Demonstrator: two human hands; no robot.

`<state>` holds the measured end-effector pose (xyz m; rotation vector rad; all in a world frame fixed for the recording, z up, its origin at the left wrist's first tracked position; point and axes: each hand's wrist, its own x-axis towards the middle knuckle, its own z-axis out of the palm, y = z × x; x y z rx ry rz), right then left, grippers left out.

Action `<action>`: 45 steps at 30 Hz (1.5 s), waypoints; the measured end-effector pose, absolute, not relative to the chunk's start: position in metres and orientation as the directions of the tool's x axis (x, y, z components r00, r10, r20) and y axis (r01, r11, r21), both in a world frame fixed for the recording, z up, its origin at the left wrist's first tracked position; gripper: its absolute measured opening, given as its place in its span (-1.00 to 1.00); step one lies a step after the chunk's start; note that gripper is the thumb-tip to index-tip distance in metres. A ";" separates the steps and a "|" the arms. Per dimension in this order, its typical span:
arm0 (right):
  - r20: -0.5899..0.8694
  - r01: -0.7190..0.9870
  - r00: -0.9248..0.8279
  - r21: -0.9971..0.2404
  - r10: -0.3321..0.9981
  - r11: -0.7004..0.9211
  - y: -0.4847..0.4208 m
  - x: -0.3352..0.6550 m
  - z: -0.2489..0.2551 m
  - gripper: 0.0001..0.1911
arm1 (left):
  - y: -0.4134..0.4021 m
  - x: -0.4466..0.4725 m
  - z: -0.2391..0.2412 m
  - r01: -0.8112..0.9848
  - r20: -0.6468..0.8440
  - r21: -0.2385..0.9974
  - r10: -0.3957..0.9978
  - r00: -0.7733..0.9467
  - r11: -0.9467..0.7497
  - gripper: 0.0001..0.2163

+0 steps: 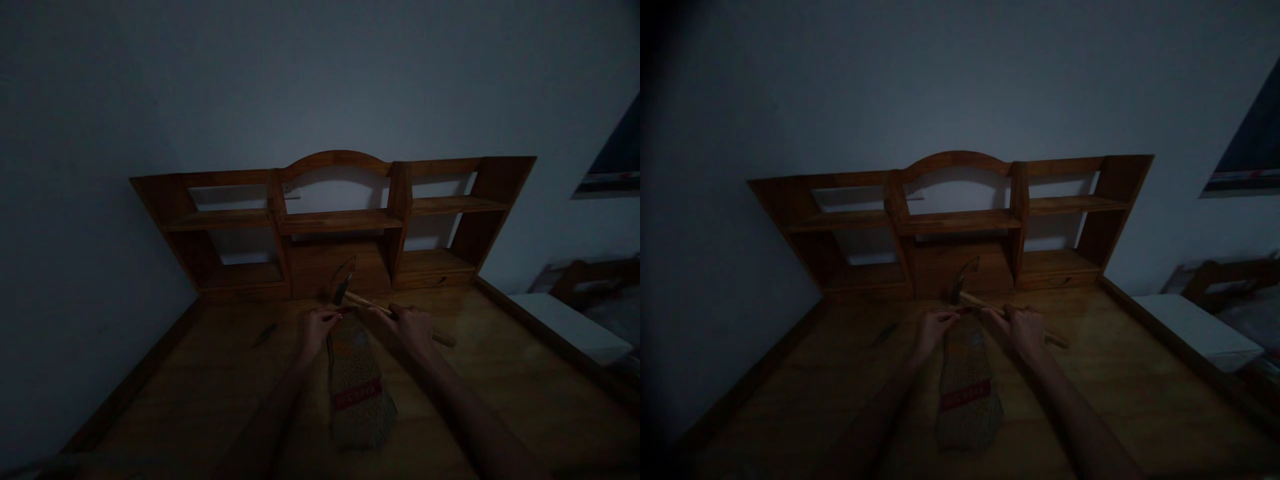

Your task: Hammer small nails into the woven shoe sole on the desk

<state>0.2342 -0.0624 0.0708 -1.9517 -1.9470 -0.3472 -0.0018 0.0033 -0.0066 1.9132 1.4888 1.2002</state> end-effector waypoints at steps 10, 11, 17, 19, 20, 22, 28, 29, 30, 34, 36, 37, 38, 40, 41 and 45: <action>0.431 0.997 -0.032 -0.049 0.902 0.059 -0.065 0.233 0.072 -0.30 | 0.000 -0.002 -0.006 0.569 0.415 0.734 0.908 0.056 -0.371 -0.87; 0.427 0.997 -0.014 -0.058 0.904 0.043 -0.065 0.233 0.073 -0.30 | 0.000 -0.002 -0.005 0.566 0.420 0.733 0.905 0.061 -0.378 -0.88; 0.423 0.990 0.095 -0.138 0.901 -0.040 -0.059 0.240 0.069 -0.33 | -0.012 0.001 0.012 0.601 0.485 0.666 0.869 0.100 -0.441 -0.82; 0.431 0.985 0.135 -0.156 0.892 -0.074 -0.057 0.244 0.067 -0.30 | -0.018 0.001 0.021 0.631 0.544 0.596 0.828 0.139 -0.497 -0.75; 0.429 0.983 0.148 -0.164 0.891 -0.085 -0.057 0.245 0.067 -0.29 | -0.021 0.001 0.025 0.644 0.566 0.555 0.806 0.171 -0.526 -0.71; 0.422 0.980 0.165 -0.172 0.892 -0.100 -0.056 0.248 0.069 -0.28 | -0.027 0.000 0.031 0.670 0.588 0.464 0.767 0.256 -0.580 -0.65; 0.438 0.981 0.182 -0.146 0.881 -0.130 -0.055 0.252 0.073 -0.26 | -0.033 -0.003 0.033 0.752 0.529 0.252 0.737 0.421 -0.610 -0.51; 0.447 0.982 0.180 -0.137 0.876 -0.131 -0.055 0.252 0.072 -0.27 | -0.033 -0.004 0.032 0.758 0.516 0.236 0.739 0.433 -0.608 -0.51; 0.455 0.982 0.181 -0.129 0.872 -0.136 -0.054 0.252 0.072 -0.27 | -0.033 -0.004 0.032 0.763 0.505 0.225 0.743 0.440 -0.606 -0.51; 0.449 0.980 0.198 -0.114 0.871 -0.164 -0.054 0.252 0.071 -0.27 | -0.030 -0.003 0.030 0.771 0.487 0.224 0.754 0.441 -0.596 -0.53; 0.439 0.980 0.198 -0.115 0.876 -0.164 -0.055 0.252 0.072 -0.25 | -0.029 -0.003 0.029 0.770 0.489 0.239 0.758 0.431 -0.592 -0.54; 0.438 0.981 0.192 -0.114 0.878 -0.157 -0.055 0.252 0.072 -0.25 | -0.029 -0.004 0.029 0.767 0.494 0.247 0.758 0.427 -0.592 -0.55; 0.439 0.982 0.184 -0.112 0.880 -0.150 -0.055 0.252 0.072 -0.24 | -0.028 -0.004 0.029 0.764 0.499 0.254 0.757 0.422 -0.593 -0.56; 0.441 0.984 0.177 -0.110 0.880 -0.143 -0.054 0.252 0.072 -0.24 | -0.027 -0.004 0.028 0.754 0.504 0.273 0.756 0.417 -0.597 -0.58; 0.442 0.984 0.176 -0.110 0.879 -0.142 -0.054 0.253 0.072 -0.24 | -0.027 -0.004 0.028 0.752 0.504 0.285 0.760 0.411 -0.595 -0.58; 0.453 0.984 0.175 -0.107 0.874 -0.142 -0.054 0.254 0.071 -0.25 | -0.024 -0.004 0.028 0.756 0.497 0.330 0.785 0.370 -0.566 -0.59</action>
